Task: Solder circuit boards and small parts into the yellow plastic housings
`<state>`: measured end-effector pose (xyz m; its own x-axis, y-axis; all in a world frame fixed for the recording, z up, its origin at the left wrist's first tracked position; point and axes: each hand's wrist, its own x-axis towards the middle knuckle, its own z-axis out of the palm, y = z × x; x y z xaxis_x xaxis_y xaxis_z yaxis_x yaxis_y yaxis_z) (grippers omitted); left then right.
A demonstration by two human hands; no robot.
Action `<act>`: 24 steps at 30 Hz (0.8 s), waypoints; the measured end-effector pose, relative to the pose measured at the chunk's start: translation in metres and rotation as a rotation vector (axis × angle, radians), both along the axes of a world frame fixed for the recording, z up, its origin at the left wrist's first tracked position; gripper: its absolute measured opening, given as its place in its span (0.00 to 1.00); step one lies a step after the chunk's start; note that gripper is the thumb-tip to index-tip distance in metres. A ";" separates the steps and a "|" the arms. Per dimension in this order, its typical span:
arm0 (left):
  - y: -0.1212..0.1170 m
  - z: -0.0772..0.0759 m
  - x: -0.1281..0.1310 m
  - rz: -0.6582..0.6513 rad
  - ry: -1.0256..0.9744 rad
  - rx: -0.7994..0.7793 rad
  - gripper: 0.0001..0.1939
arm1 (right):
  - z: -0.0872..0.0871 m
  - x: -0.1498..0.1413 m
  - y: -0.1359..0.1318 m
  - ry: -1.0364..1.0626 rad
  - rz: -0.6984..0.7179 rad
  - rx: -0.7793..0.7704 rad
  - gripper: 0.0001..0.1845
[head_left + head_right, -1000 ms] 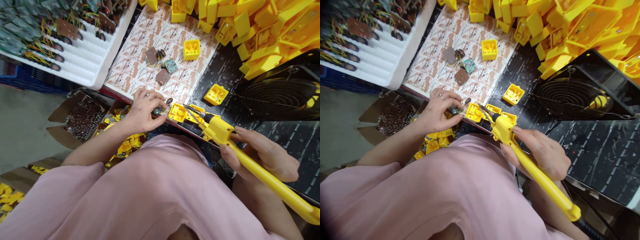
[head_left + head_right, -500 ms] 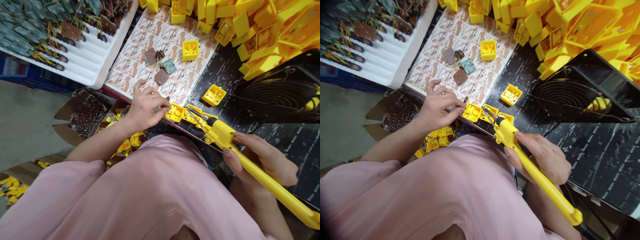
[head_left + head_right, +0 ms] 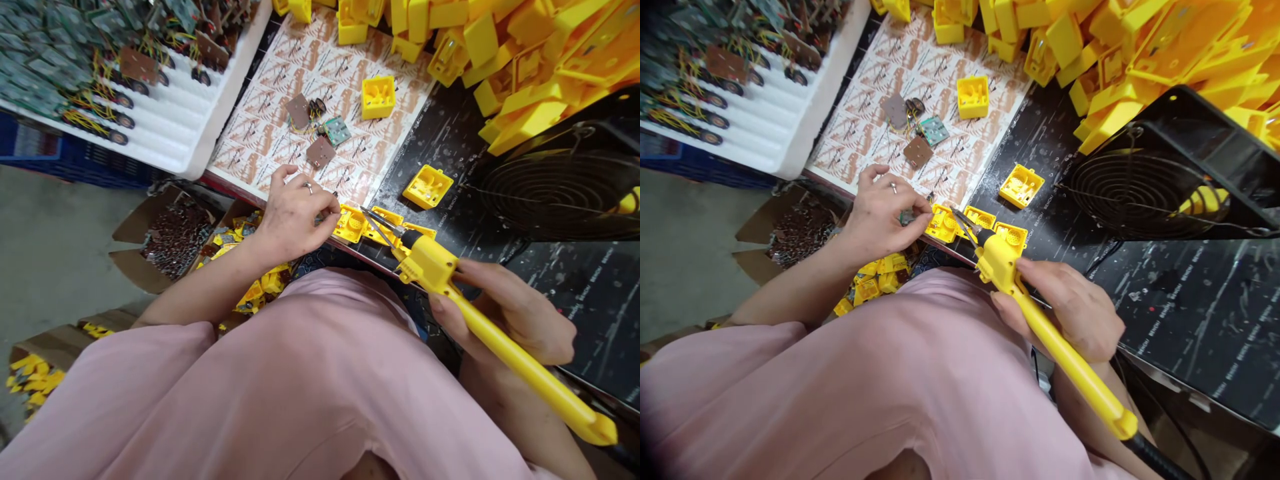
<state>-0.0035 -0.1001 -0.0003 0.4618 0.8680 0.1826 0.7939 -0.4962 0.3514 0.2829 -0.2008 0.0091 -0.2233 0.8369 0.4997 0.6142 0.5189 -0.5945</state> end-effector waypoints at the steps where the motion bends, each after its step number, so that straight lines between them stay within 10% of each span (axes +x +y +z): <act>1: 0.000 -0.001 0.001 -0.001 -0.002 0.015 0.12 | 0.003 -0.002 0.002 -0.005 0.034 0.024 0.33; 7: 0.004 -0.004 0.001 -0.032 0.019 0.071 0.12 | 0.014 -0.015 0.006 -0.063 0.113 0.002 0.07; 17: 0.008 -0.001 0.004 -0.064 0.038 0.046 0.11 | 0.025 -0.019 0.019 -0.152 0.259 0.149 0.18; 24: 0.010 0.000 0.004 -0.071 0.058 0.028 0.10 | 0.011 0.005 0.004 -0.044 0.051 0.033 0.02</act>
